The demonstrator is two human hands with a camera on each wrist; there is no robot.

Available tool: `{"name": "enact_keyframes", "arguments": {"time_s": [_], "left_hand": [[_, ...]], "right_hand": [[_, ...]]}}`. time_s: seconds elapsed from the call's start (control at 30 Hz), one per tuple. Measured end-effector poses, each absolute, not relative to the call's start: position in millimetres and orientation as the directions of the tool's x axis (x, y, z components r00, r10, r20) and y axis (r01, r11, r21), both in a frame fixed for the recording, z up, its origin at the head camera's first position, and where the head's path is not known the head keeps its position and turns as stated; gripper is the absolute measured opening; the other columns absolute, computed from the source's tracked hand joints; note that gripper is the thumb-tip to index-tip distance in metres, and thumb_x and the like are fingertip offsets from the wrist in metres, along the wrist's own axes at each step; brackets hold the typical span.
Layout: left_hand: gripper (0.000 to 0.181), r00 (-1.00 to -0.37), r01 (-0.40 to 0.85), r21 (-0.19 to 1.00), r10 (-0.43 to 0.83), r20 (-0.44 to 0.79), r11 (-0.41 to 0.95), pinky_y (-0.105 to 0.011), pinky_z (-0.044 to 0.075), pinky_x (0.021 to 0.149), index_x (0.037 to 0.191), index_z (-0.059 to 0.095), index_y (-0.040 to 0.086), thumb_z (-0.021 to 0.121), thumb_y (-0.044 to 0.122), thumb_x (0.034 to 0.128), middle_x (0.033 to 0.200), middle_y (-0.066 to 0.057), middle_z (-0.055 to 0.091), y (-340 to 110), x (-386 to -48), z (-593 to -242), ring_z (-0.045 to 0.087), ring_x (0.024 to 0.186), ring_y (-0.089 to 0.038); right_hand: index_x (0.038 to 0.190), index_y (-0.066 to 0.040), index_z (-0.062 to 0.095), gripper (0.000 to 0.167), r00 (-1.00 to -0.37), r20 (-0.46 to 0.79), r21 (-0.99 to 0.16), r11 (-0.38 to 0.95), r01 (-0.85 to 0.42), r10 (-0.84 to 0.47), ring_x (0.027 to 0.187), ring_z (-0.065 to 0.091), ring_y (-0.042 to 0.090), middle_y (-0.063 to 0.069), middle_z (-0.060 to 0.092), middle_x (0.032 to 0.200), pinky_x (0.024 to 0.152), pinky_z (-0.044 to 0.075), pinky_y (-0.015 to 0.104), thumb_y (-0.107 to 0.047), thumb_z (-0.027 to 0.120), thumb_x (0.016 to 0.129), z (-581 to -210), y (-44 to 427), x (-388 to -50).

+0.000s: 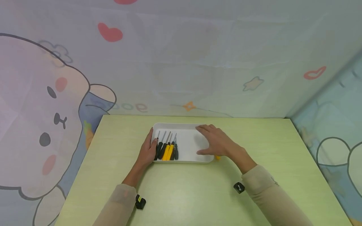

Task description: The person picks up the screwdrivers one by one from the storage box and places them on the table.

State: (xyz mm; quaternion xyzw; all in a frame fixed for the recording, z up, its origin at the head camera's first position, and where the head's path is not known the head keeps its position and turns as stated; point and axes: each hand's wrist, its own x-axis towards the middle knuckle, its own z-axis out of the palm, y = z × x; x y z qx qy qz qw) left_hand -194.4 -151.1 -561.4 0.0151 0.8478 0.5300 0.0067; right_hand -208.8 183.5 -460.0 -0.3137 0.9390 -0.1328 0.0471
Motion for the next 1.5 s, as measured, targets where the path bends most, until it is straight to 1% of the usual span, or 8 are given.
{"name": "enact_keyframes", "arguments": {"time_s": [0.37,0.7,0.97,1.1,1.3,1.5], "left_hand": [[0.063,-1.0,0.011,0.898,0.029,-0.003,0.439,-0.048,0.014,0.131,0.173,0.011,0.02,0.039,0.027,0.1159,0.177,-0.004,0.016,-152,-193,-561,0.016,0.162,-0.026],[0.063,-1.0,0.017,0.897,0.029,0.004,0.442,-0.048,0.013,0.131,0.173,0.011,0.019,0.038,0.027,0.1158,0.177,-0.004,0.017,-151,-194,-561,0.016,0.162,-0.026],[0.063,-1.0,0.012,0.895,0.026,0.001,0.445,-0.048,0.014,0.131,0.173,0.011,0.02,0.038,0.028,0.1159,0.177,-0.004,0.017,-150,-193,-560,0.017,0.162,-0.025],[0.063,-1.0,0.011,0.894,0.026,-0.001,0.447,-0.048,0.014,0.131,0.173,0.012,0.02,0.038,0.028,0.1159,0.177,-0.004,0.017,-151,-194,-561,0.017,0.162,-0.026],[0.063,-1.0,0.021,0.892,0.027,0.01,0.452,-0.05,0.014,0.131,0.172,0.012,0.018,0.038,0.027,0.1161,0.177,-0.007,0.017,-152,-194,-561,0.017,0.162,-0.029],[0.062,-0.999,0.028,0.893,0.033,0.015,0.449,-0.05,0.014,0.131,0.172,0.011,0.018,0.037,0.027,0.1163,0.177,-0.006,0.016,-152,-193,-561,0.016,0.162,-0.029]], "right_hand": [[0.165,-0.008,0.039,0.104,-0.807,-0.007,-0.294,0.772,-0.563,-0.591,0.149,0.041,0.036,0.012,0.041,0.166,0.116,0.04,0.061,-0.058,0.083,0.085,-465,177,-208],[0.165,-0.01,0.039,0.102,-0.809,-0.003,-0.303,0.772,-0.559,-0.587,0.146,0.043,0.035,0.012,0.042,0.164,0.116,0.041,0.058,-0.058,0.083,0.086,-469,171,-209],[0.163,-0.006,0.04,0.103,-0.809,-0.004,-0.32,0.767,-0.556,-0.588,0.148,0.041,0.038,0.014,0.042,0.164,0.117,0.04,0.06,-0.058,0.083,0.085,-472,166,-208],[0.163,-0.007,0.04,0.103,-0.812,-0.009,-0.32,0.771,-0.551,-0.584,0.147,0.041,0.037,0.013,0.041,0.165,0.118,0.04,0.058,-0.059,0.083,0.086,-474,162,-208],[0.163,-0.008,0.041,0.102,-0.817,-0.002,-0.337,0.77,-0.542,-0.576,0.147,0.042,0.036,0.012,0.042,0.165,0.116,0.041,0.061,-0.057,0.084,0.085,-476,156,-206],[0.163,-0.009,0.041,0.102,-0.815,0.005,-0.343,0.765,-0.546,-0.58,0.148,0.041,0.034,0.011,0.042,0.166,0.119,0.04,0.054,-0.057,0.084,0.085,-478,149,-205]]}}
